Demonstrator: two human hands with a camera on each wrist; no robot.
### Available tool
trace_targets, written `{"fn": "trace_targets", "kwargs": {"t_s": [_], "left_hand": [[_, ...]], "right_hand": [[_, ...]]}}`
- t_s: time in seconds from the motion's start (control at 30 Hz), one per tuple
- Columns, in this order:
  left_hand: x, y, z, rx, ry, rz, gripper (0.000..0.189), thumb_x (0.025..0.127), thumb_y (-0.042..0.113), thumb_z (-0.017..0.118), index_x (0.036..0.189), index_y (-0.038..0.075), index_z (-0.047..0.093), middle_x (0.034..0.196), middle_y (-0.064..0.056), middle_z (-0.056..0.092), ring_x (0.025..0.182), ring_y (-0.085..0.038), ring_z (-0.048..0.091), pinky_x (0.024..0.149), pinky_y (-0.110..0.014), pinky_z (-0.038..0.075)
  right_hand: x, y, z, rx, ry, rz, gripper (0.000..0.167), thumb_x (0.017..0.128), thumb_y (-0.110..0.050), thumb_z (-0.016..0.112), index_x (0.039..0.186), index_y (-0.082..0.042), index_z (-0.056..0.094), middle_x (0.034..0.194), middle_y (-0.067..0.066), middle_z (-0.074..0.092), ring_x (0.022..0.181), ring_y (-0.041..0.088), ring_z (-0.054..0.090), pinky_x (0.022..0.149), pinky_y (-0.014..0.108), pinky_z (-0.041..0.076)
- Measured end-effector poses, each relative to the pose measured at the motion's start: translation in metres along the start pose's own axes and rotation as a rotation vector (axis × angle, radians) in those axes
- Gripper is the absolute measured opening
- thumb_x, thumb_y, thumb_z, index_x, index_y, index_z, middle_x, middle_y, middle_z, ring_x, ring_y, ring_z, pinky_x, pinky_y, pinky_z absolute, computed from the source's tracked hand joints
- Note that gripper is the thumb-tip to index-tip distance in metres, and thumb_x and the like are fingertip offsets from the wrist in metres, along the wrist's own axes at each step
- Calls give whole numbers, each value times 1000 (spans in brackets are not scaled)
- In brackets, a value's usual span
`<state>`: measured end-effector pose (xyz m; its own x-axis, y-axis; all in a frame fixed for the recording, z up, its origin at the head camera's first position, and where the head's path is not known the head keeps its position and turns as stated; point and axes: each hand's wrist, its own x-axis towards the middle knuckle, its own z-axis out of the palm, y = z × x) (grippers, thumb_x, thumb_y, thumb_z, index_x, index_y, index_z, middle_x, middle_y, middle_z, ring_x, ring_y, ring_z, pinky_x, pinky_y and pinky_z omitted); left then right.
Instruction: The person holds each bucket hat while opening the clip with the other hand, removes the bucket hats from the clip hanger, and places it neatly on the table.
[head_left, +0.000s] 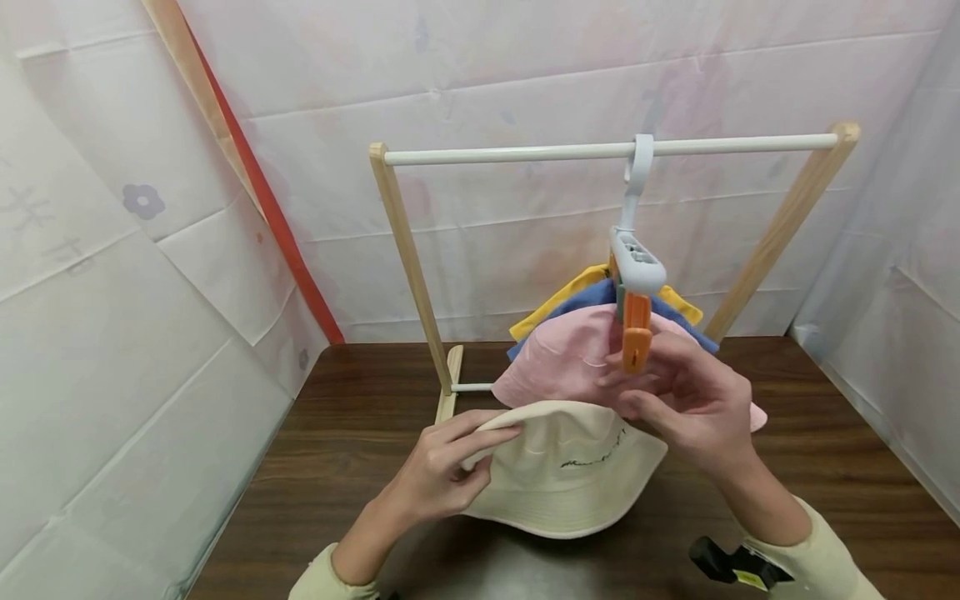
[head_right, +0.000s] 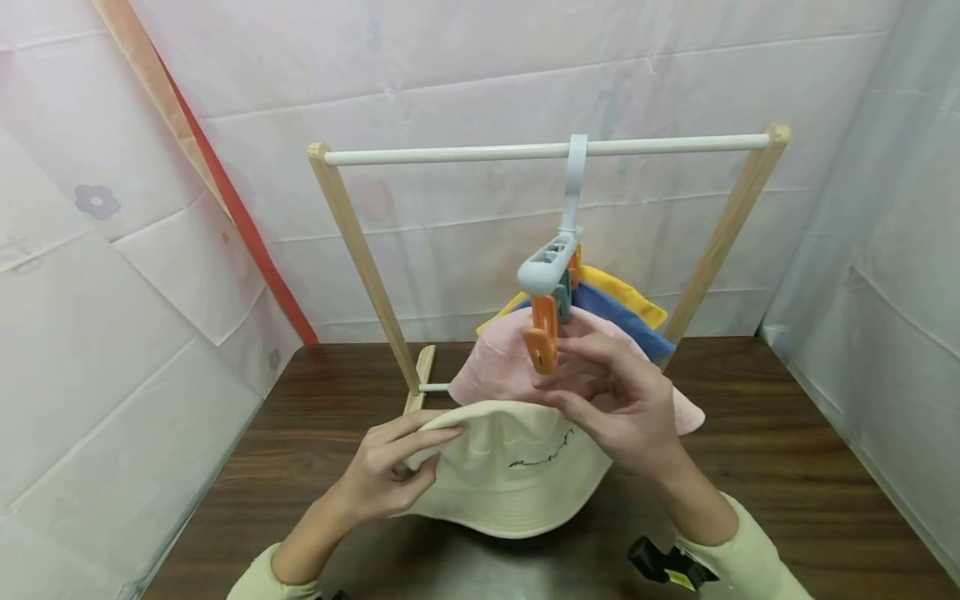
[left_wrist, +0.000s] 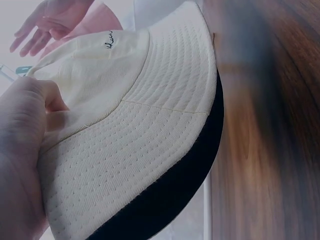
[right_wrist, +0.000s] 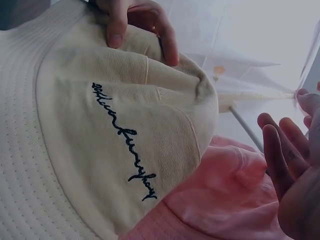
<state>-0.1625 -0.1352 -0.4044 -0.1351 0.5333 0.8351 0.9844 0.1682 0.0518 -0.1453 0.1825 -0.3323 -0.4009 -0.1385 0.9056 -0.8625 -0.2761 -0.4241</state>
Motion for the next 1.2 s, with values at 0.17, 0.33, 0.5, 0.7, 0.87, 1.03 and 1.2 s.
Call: {"fn": "trace_targets", "kwargs": {"t_s": [0.17, 0.33, 0.5, 0.7, 0.87, 1.03, 1.2], "left_hand": [[0, -1, -2, -10, 5, -13, 52, 86, -14, 60, 132, 2, 78, 125, -20, 79, 86, -13, 66, 64, -8, 44], [0, -2, -5, 0, 15, -21, 66, 69, -19, 67, 131, 2, 78, 125, -20, 79, 95, -18, 70, 66, -11, 48], [-2, -3, -8, 8, 21, -33, 67, 69, -19, 68, 131, 3, 78, 125, -20, 80, 97, -19, 71, 70, -15, 52], [-3, -3, -14, 7, 30, -53, 67, 69, -20, 70, 132, 2, 78, 125, -21, 80, 97, -20, 72, 72, -18, 54], [-4, -4, -17, 20, 34, -55, 66, 70, -19, 69, 132, 2, 79, 125, -21, 80, 100, -23, 75, 79, -25, 59], [-6, -5, -18, 42, 39, -60, 65, 70, -18, 69, 131, 3, 79, 125, -21, 80, 102, -24, 77, 82, -27, 60], [-8, -5, -20, 45, 40, -70, 65, 70, -18, 69, 131, 3, 79, 125, -20, 80, 98, -21, 73, 77, -24, 58]], "right_hand": [[-4, -3, -4, -25, 11, 11, 47, 97, 2, 84, 135, 22, 66, 130, 10, 83, 104, 13, 87, 85, 21, 67], [-5, -4, -6, -57, 18, 4, 46, 98, 1, 84, 134, 23, 65, 128, 9, 84, 101, 12, 86, 78, 18, 66], [-2, -3, -7, 10, -3, -35, 45, 97, 9, 81, 133, 28, 61, 124, 14, 85, 105, 18, 87, 77, 19, 67], [0, -9, -9, 30, -4, -60, 44, 98, 9, 80, 133, 27, 62, 125, 15, 84, 106, 19, 87, 78, 19, 67], [4, -14, -8, 58, -4, -88, 45, 98, 11, 78, 135, 28, 60, 127, 18, 83, 109, 21, 87, 83, 20, 67], [5, -17, -9, 84, 6, -87, 46, 97, 14, 78, 136, 29, 59, 127, 20, 82, 108, 23, 87, 84, 21, 68], [4, -17, -13, 73, 7, -80, 46, 96, 14, 78, 135, 30, 59, 125, 19, 83, 107, 22, 87, 80, 19, 67]]}}
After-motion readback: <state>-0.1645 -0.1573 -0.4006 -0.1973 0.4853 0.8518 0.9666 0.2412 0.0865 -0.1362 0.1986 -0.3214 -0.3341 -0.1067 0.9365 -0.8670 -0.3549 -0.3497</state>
